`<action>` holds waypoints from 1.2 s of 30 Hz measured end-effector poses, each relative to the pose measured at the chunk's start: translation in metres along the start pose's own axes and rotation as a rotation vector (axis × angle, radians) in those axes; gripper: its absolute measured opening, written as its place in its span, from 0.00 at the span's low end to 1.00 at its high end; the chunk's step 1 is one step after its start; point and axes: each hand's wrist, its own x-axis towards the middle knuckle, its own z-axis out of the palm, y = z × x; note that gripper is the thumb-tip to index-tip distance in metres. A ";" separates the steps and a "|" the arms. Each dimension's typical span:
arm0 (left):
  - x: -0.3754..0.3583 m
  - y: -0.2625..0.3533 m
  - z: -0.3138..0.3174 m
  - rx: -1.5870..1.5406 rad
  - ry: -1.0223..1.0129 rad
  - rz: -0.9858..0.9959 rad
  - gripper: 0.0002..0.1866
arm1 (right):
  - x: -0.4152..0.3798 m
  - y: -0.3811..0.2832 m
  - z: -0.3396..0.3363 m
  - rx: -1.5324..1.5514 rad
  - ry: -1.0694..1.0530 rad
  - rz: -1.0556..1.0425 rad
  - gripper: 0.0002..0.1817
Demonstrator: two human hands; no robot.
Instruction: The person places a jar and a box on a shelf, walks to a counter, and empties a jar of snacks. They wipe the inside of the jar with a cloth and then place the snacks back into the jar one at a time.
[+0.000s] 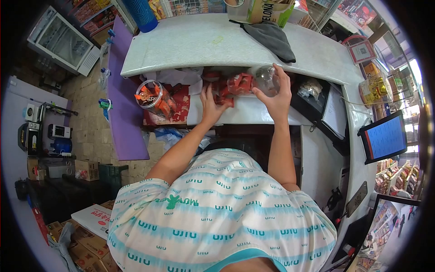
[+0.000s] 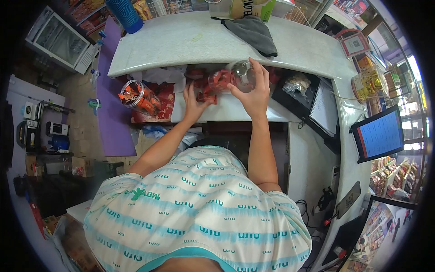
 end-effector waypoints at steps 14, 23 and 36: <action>-0.008 0.031 0.011 0.338 -0.197 0.065 0.59 | 0.000 0.022 -0.012 -0.014 -0.007 -0.005 0.42; 0.000 0.020 0.030 0.293 -0.100 0.107 0.51 | -0.003 0.049 -0.022 0.208 -0.021 0.170 0.41; 0.006 0.015 0.042 0.320 -0.138 0.129 0.32 | -0.006 0.050 -0.041 0.226 -0.064 0.184 0.41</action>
